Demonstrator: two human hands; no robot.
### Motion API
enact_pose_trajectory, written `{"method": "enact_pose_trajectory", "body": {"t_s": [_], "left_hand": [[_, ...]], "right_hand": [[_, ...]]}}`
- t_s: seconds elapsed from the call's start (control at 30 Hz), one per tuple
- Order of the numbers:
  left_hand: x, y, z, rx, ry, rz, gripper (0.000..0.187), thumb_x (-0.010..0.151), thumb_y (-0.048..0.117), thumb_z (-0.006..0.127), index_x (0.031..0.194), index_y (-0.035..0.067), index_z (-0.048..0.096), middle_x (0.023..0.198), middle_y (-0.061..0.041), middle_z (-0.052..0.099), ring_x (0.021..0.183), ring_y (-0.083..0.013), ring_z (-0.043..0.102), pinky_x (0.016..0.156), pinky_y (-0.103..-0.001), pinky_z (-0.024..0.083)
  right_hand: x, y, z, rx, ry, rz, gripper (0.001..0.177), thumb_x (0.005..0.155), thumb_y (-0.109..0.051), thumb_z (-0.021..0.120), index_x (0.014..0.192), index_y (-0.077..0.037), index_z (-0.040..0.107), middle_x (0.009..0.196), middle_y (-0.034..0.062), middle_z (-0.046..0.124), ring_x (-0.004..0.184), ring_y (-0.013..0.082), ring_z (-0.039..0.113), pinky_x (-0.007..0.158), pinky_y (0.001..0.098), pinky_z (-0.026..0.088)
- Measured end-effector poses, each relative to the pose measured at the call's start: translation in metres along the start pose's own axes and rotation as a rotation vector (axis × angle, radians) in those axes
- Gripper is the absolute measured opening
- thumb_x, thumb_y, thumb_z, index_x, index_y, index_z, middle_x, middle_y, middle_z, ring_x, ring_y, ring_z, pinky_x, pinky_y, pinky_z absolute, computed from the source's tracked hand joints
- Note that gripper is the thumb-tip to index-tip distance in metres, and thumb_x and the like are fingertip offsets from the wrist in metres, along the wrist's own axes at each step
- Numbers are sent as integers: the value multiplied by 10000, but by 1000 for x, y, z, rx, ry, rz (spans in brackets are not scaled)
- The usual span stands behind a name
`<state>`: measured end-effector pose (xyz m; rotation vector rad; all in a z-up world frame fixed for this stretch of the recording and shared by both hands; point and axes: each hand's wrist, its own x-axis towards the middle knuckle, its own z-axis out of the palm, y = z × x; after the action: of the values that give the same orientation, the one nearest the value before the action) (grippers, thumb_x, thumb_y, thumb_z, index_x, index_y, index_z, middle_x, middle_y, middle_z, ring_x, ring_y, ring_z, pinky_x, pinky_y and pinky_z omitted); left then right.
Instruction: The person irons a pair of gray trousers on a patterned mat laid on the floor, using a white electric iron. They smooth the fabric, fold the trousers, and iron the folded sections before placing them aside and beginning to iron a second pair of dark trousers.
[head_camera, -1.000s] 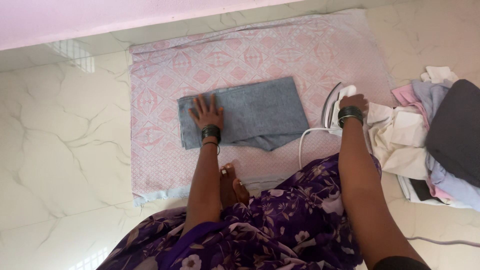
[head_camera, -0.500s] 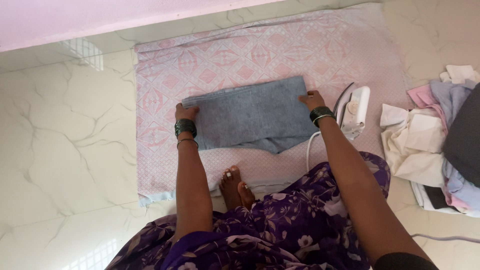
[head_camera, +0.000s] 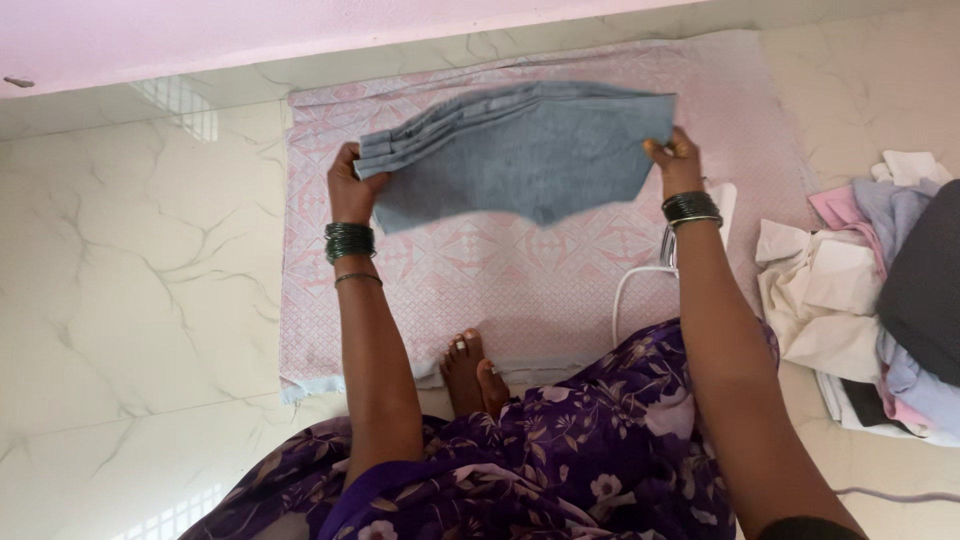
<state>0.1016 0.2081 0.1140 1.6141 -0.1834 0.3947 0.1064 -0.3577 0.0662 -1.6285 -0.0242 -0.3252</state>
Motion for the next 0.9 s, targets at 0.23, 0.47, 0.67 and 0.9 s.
{"method": "enact_pose_trajectory", "body": {"t_s": [0.23, 0.47, 0.67, 0.9], "left_hand": [[-5, -7, -40, 167, -180, 83, 527, 738, -108, 817, 1177, 91, 604, 1310, -44, 532, 1277, -164, 547, 1074, -332, 563], [-89, -121, -36, 575, -258, -171, 574, 721, 158, 846, 1259, 67, 670, 1174, -154, 607, 1113, -314, 562, 968, -434, 491], [-71, -119, -7, 518, -15, -723, 805, 811, 583, 837, 1340, 30, 588, 1072, -215, 664, 990, -354, 609, 853, -474, 517], [-76, -65, 42, 974, -26, -880, 687, 723, 488, 785, 1300, 153, 618, 1307, -232, 596, 1188, -430, 608, 950, -509, 543]], "right_hand": [[-12, -15, -39, 210, -58, 244, 385, 918, 172, 497, 1147, -59, 704, 1094, 85, 703, 897, 171, 582, 780, 295, 451], [-63, 20, -5, -207, -76, 860, 289, 1045, -192, 459, 1245, -111, 651, 1023, 88, 684, 820, 194, 651, 713, 354, 528], [-66, 30, 24, -644, -30, 774, 505, 968, -369, 701, 1312, -22, 573, 1076, 231, 704, 877, 363, 724, 700, 422, 514], [-63, 36, 21, -879, -191, 676, 454, 941, -411, 707, 1079, 21, 708, 1046, 204, 728, 856, 324, 699, 833, 445, 511]]}}
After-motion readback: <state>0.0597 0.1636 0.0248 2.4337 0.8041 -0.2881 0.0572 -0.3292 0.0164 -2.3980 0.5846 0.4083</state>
